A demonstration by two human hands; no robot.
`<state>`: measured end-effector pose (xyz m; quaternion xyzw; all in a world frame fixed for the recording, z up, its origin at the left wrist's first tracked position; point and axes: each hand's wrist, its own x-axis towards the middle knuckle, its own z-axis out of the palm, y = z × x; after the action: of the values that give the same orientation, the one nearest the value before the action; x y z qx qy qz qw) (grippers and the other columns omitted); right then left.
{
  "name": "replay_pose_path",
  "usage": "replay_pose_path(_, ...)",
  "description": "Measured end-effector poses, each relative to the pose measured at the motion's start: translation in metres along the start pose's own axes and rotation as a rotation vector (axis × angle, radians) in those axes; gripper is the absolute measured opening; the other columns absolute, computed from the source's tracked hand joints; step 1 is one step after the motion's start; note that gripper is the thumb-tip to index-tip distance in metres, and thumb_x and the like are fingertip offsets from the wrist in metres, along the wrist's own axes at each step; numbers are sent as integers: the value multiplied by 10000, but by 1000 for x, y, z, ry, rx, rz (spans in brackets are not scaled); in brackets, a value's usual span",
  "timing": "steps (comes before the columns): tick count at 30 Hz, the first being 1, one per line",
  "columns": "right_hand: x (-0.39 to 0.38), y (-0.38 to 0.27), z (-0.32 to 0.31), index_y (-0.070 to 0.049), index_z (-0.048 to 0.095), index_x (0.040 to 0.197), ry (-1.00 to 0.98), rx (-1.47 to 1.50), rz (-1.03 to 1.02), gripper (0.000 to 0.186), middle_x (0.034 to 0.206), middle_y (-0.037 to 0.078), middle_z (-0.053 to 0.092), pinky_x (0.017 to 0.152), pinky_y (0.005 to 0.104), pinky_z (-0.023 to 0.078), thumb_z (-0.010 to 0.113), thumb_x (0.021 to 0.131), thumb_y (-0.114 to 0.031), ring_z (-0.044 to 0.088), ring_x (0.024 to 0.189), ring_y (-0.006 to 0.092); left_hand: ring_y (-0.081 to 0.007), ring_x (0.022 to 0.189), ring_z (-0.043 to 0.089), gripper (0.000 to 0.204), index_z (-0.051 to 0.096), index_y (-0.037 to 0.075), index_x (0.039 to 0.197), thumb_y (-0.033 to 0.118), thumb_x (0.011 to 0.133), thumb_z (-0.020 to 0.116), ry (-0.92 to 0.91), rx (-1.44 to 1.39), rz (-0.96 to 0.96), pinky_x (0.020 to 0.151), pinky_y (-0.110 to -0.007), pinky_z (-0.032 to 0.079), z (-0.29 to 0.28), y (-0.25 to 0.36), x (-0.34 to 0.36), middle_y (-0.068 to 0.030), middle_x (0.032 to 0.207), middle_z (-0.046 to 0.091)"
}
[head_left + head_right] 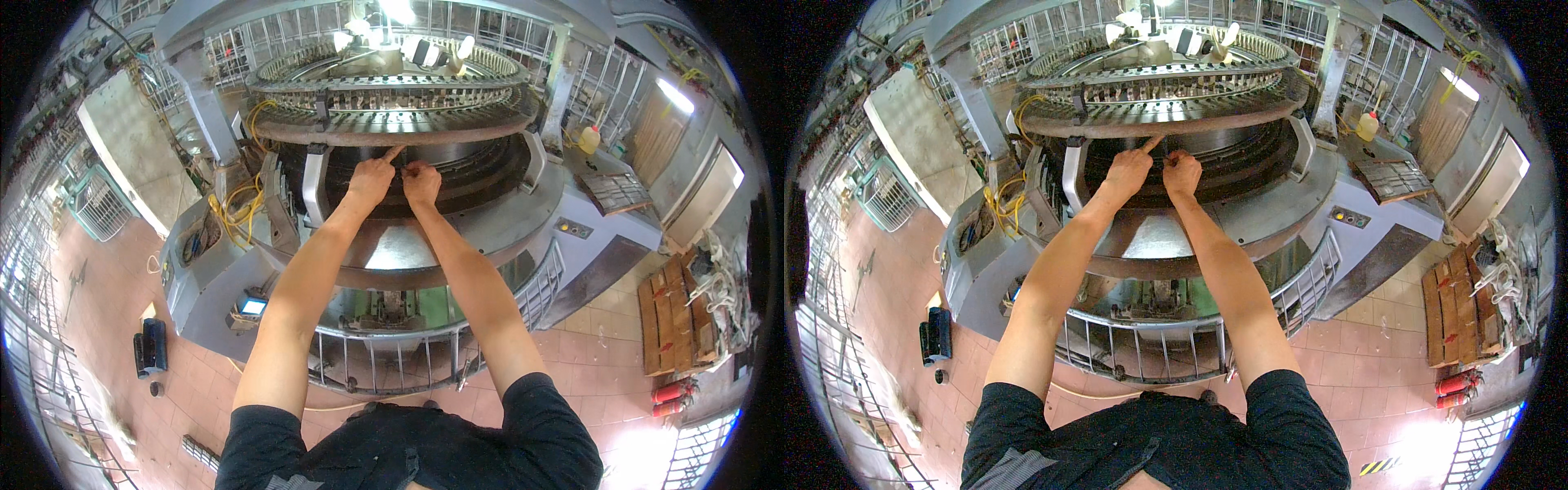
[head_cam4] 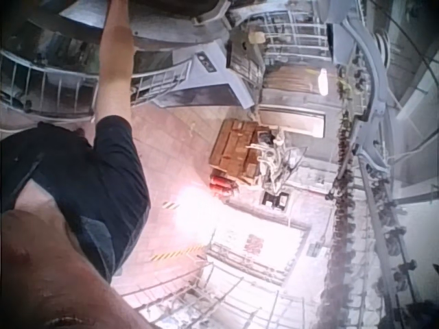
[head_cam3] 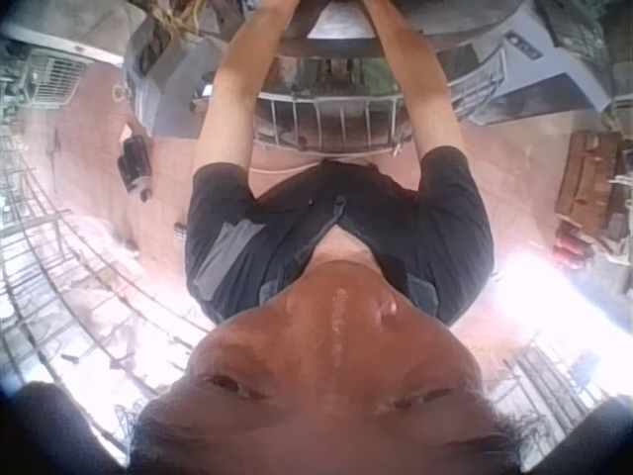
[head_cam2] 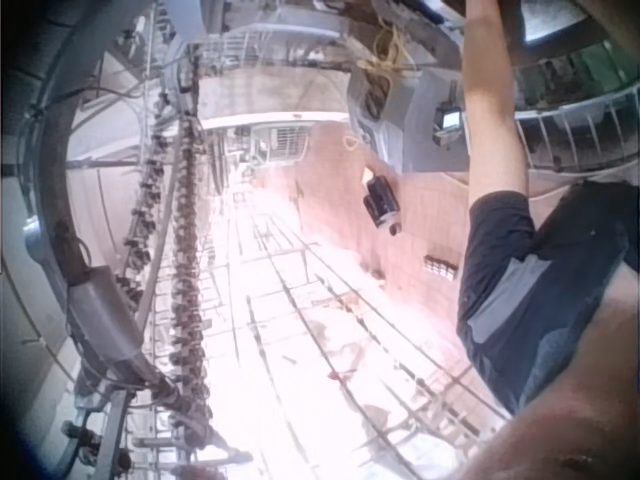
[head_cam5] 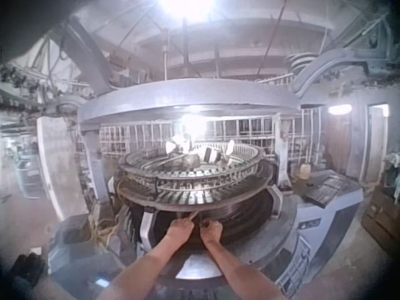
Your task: The person uses a spray nozzle to clean the interior of a large industrial machine, then retrieves a tray of metal rods and inserts them one by one into slots on the machine's rotating drum. The person handles the rods and tray by hand and uses the spray tool to clean the machine surface.
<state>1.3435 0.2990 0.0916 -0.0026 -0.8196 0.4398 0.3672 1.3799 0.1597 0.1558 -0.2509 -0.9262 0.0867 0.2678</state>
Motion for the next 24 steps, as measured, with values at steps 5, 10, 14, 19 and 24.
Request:
replay_pose_path(5,-2,-5,-1,-4,709,784,9,-45,-56,96,778,192,708,692,427,556,741,809,-91,699,747,362,-312,869,722,371,700,-23,1140,-63,776,644,5,-53,20,736,-434,598,-1,-1,-1,-105,1402,576)
replay_pose_path(10,1,-5,-1,9,700,776,-11,-42,-83,91,772,216,693,691,437,550,707,816,-72,685,757,389,-316,843,725,339,719,-33,1082,-83,754,647,-38,-53,1,705,-430,602,0,-5,4,-115,1390,590)
replay_pose_path(14,1,-4,1,14,706,789,-14,-31,-65,73,781,233,692,696,446,548,690,811,-54,680,760,402,-294,828,725,280,737,-25,1015,-76,752,657,10,-33,36,697,-420,603,2,-6,0,-116,1407,577)
replay_pose_path(19,-2,-4,-1,-6,752,870,-25,-34,-25,143,816,202,721,736,407,558,756,767,-105,715,792,360,-284,814,716,195,745,-9,925,-73,765,655,31,-23,47,721,-422,599,5,-6,-2,-82,1491,501)
replay_pose_path(24,-2,-4,-8,-11,757,885,-96,-101,-28,156,822,200,723,742,404,556,754,755,-98,718,792,357,-284,829,709,122,734,11,839,-61,785,651,-5,-66,54,744,-421,591,4,-2,-5,-41,1548,436)
